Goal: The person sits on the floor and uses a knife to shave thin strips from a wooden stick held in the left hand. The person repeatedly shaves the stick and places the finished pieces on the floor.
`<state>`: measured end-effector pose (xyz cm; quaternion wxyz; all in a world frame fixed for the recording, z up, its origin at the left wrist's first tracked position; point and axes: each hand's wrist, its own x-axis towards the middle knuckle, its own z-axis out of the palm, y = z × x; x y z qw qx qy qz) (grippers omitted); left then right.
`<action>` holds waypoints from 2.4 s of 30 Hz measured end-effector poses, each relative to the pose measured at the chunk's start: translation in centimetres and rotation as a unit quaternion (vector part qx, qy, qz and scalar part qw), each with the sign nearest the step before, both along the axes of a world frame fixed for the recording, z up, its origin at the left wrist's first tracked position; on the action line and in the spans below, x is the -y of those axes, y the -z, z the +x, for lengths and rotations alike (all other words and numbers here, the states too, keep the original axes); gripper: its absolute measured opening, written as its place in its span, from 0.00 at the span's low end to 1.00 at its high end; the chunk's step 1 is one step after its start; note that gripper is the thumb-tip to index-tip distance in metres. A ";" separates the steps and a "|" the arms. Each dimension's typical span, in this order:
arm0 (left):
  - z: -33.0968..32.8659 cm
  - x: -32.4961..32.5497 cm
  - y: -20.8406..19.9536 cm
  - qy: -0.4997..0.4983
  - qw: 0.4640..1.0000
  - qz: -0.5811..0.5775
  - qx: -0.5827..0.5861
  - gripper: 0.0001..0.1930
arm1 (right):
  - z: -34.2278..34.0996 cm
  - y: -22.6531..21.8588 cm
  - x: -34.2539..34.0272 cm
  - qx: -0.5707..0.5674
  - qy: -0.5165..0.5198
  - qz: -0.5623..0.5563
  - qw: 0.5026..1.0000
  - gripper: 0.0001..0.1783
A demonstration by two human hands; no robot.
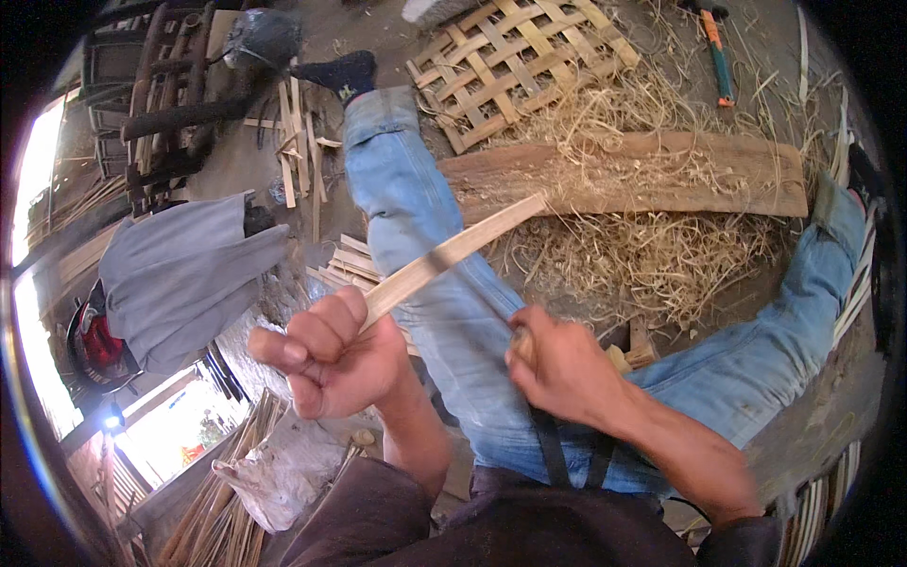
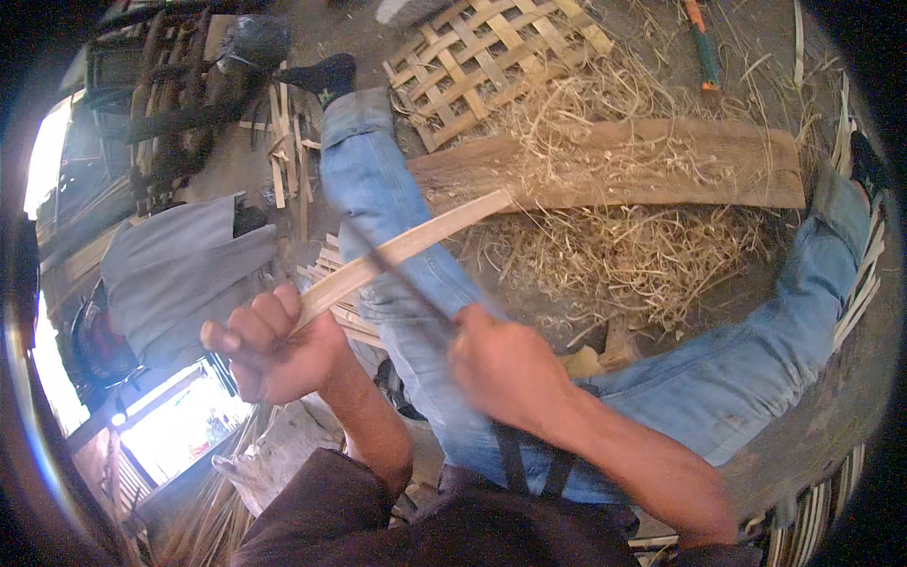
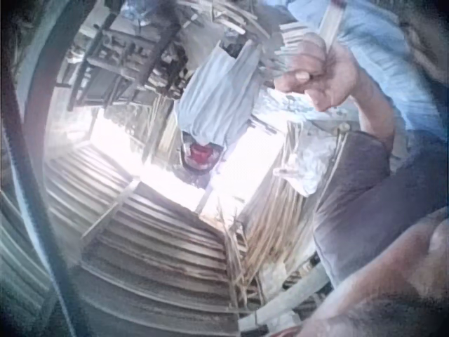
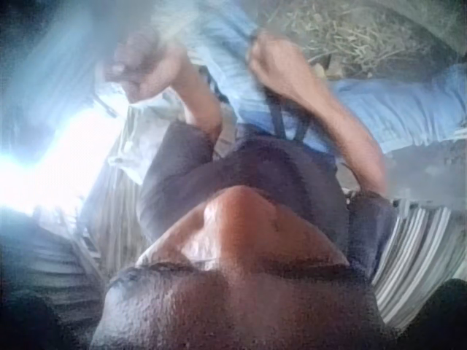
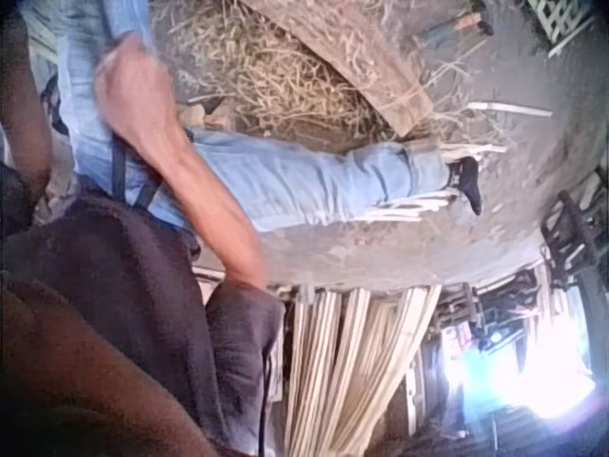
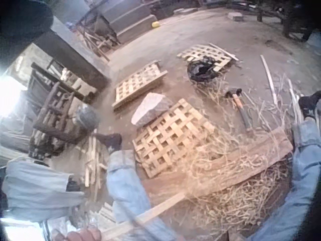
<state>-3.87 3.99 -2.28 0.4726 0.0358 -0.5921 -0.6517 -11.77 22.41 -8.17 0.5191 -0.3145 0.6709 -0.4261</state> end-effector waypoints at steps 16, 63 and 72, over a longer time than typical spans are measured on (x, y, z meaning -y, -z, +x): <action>-1.2 -0.4 -0.1 0.034 0.998 -0.059 0.004 0.14 | -3.5 7.5 -2.5 -0.058 -0.015 -0.004 0.998 0.19; -2.8 -2.8 -0.7 0.019 0.998 -0.051 0.041 0.13 | -4.2 8.3 -2.8 -0.048 -0.046 0.073 0.995 0.20; -2.6 -2.9 -0.7 0.016 0.997 -0.061 0.045 0.13 | -4.4 12.5 -3.4 -0.086 0.032 0.100 0.991 0.15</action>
